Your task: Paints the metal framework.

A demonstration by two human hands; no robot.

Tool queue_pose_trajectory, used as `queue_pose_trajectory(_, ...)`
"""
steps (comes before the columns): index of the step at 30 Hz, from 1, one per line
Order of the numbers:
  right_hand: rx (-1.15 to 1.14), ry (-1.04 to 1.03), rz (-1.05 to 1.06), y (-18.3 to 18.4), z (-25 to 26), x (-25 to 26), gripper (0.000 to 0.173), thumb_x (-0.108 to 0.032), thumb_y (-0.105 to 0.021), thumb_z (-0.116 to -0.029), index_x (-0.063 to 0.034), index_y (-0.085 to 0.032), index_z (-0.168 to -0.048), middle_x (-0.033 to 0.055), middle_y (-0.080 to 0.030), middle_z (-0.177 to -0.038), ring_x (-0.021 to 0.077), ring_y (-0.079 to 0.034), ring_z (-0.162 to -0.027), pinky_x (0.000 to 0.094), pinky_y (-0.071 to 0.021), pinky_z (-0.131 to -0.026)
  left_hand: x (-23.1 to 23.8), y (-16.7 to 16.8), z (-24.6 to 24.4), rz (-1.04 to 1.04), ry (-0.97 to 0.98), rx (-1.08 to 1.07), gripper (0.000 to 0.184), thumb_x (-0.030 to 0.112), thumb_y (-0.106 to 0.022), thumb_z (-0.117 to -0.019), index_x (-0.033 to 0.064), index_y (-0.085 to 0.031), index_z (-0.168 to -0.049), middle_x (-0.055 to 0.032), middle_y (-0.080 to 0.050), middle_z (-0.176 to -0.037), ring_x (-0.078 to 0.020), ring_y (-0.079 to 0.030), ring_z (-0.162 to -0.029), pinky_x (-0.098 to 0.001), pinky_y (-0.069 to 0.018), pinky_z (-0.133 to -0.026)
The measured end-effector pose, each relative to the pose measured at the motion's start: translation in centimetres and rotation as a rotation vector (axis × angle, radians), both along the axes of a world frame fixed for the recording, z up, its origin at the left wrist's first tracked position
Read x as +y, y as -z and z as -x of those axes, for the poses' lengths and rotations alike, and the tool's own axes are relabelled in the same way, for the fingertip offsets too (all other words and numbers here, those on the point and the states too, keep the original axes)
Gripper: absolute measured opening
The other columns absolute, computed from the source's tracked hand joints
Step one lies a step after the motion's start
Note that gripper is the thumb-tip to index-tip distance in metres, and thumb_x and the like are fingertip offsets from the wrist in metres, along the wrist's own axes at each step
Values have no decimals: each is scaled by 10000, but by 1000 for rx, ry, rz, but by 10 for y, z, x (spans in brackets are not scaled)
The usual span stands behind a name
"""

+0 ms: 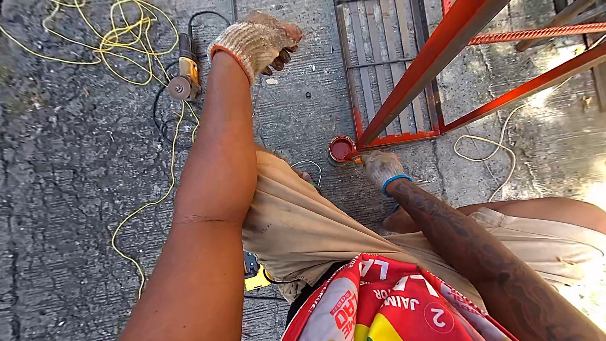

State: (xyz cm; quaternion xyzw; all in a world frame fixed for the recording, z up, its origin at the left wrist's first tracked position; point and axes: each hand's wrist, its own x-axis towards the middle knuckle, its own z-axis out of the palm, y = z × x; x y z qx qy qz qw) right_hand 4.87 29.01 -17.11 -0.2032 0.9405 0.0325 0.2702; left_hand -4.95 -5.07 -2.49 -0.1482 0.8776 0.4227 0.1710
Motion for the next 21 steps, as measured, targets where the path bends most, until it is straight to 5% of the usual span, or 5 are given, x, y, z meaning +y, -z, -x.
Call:
queue_pose_trajectory(4,-110,260,219,-13,16,24,342,-355,-490,-1059,-220,-698,-1296,118,-737,-1181,336,-687,-1137,617,-522,-960,1,0,3,-6,-17,21,391,516,-511,-1031,220,-689,-1212,58,-701,-1034,-40,-666,-848,-290,-563,-774)
queue_pose_trajectory(8,-307,635,536,-31,16,35,377,-342,-455,-1099,-148,-649,-1358,127,-737,-1013,243,-729,-797,458,-619,-765,9,-7,-3,-316,-112,14,482,584,-456,-1041,203,-668,-1246,2,-712,-1085,-157,-700,-941,-387,-590,-803)
queue_pose_trajectory(11,-433,836,731,-25,14,33,380,-323,-454,-1116,-79,-616,-1358,135,-686,-973,200,-675,-725,387,-603,-724,18,-15,-9,-519,-128,19,540,589,-374,-1063,160,-648,-1243,-39,-709,-1076,-204,-702,-963,-413,-589,-826)
queue_pose_trajectory(17,-546,985,768,29,8,27,359,-328,-475,-1093,-101,-635,-1321,110,-678,-939,189,-662,-695,400,-611,-701,17,-3,-3,-491,-100,33,499,569,-395,-1065,175,-653,-1231,-13,-725,-1040,-191,-715,-941,-393,-602,-817)
queue_pose_trajectory(21,-555,1114,711,29,1,35,351,-308,-503,-1075,-113,-614,-1344,126,-677,-989,216,-678,-721,420,-621,-694,19,5,-3,-478,-97,10,452,550,-438,-1058,186,-668,-1196,-3,-722,-1011,-183,-716,-917,-390,-608,-799)
